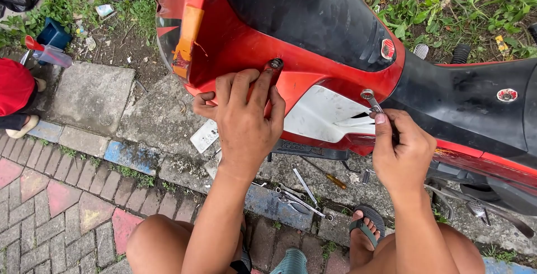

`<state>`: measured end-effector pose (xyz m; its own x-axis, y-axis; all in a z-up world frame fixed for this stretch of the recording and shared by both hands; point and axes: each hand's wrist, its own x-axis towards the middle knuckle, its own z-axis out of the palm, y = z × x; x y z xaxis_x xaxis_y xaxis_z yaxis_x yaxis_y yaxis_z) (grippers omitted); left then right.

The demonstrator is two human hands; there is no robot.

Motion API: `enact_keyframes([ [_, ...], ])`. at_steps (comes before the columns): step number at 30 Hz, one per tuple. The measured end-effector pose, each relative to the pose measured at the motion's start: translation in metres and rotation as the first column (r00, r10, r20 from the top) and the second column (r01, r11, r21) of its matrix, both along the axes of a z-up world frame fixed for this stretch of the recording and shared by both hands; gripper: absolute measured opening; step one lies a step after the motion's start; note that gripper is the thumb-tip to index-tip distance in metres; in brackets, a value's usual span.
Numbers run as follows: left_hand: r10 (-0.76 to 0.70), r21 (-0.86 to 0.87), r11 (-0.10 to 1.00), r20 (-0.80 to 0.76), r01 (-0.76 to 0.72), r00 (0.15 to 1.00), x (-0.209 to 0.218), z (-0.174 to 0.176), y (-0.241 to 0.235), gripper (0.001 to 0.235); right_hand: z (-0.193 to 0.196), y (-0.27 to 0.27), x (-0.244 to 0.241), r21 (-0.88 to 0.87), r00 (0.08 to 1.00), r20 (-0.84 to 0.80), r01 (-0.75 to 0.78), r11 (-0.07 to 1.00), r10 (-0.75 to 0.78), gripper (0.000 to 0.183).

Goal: The person uses a wrench to tighten a bolt on the side panel of a red motorcycle. They then stand up, move a small plastic stool, and organize various tools and bolts on the ground.

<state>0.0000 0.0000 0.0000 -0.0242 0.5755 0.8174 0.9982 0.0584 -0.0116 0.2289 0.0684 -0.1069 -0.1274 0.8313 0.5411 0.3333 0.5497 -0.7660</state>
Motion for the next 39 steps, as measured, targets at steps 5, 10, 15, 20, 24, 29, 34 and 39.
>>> enact_keyframes([
  [5,0.002,0.013,1.000,-0.005,-0.002,1.000,0.001,0.000,0.001,0.024,0.001,0.000,0.001,-0.009,1.000,0.017,0.001,1.000,-0.001,0.019],
  [10,0.007,0.027,1.000,-0.023,-0.007,1.000,-0.002,-0.006,0.004,0.024,0.002,-0.001,0.000,-0.004,1.000,-0.009,-0.002,1.000,0.002,0.019],
  [15,0.025,0.023,0.999,-0.030,-0.024,0.999,0.001,-0.003,0.003,0.023,0.000,0.000,-0.001,0.011,1.000,-0.003,-0.008,1.000,0.008,0.019],
  [20,0.024,0.023,0.999,-0.017,-0.024,1.000,0.001,-0.005,0.004,0.023,-0.001,0.001,-0.001,0.008,1.000,0.015,-0.014,1.000,0.013,0.019],
  [24,0.060,0.028,0.998,-0.015,-0.059,0.998,0.001,-0.006,0.004,0.023,-0.001,0.000,-0.002,0.021,1.000,0.027,-0.014,1.000,0.013,0.018],
  [29,0.060,0.035,0.998,-0.016,-0.059,0.998,0.001,-0.008,0.005,0.024,-0.001,0.000,-0.002,0.024,0.999,0.035,-0.016,1.000,0.015,0.019],
  [34,0.059,0.044,0.997,-0.015,-0.058,0.998,0.003,-0.005,0.005,0.023,-0.003,0.000,-0.003,0.035,0.999,0.047,-0.010,0.999,0.008,0.018],
  [39,0.056,0.049,0.997,-0.013,-0.055,0.998,0.002,-0.006,0.005,0.022,-0.002,-0.001,-0.005,0.035,0.999,0.044,-0.012,0.999,0.010,0.018],
])
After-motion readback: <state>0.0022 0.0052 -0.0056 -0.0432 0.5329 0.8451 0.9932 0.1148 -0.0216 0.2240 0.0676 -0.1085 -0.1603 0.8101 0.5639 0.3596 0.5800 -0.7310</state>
